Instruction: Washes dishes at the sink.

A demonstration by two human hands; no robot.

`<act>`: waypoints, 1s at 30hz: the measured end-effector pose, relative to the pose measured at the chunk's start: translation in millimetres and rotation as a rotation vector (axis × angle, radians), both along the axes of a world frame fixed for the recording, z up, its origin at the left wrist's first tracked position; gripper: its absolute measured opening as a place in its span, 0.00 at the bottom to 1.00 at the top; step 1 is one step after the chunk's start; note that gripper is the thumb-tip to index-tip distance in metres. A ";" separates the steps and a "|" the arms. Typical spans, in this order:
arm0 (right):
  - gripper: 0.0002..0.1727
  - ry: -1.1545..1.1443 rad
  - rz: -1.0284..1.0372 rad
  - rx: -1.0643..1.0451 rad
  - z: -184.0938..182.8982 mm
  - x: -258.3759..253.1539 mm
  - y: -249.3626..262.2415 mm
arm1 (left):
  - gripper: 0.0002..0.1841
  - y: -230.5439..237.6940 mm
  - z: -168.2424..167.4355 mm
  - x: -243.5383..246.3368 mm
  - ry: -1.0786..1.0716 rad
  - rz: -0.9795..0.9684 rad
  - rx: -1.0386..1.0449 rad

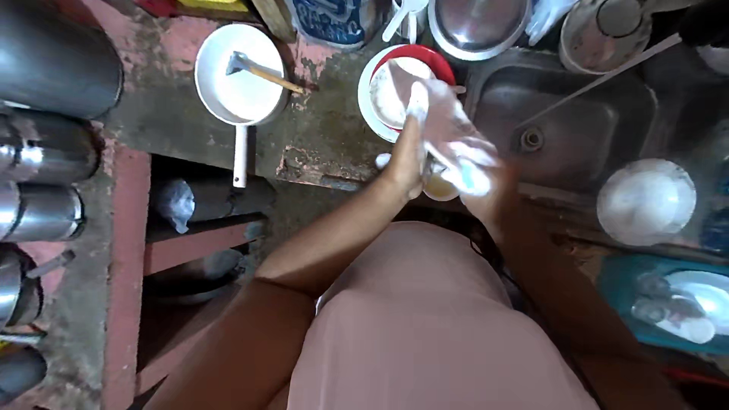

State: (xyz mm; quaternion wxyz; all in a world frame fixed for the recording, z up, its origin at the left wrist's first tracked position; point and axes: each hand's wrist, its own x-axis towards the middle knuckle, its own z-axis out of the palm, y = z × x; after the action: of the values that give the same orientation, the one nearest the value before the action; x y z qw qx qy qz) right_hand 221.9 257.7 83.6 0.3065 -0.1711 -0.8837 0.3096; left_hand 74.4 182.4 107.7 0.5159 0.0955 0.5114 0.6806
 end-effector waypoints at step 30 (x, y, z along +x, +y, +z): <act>0.33 -0.597 0.240 -0.211 1.5 28.0 59.0 | 0.22 -4.9 -24.0 105.9 0.333 0.142 -0.267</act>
State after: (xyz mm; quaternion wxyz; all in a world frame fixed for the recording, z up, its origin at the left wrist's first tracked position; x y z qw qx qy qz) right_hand 249.9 316.7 85.2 -0.0238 -0.1798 -0.9113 0.3696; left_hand 180.3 177.6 83.7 0.3829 0.1012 0.6805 0.6165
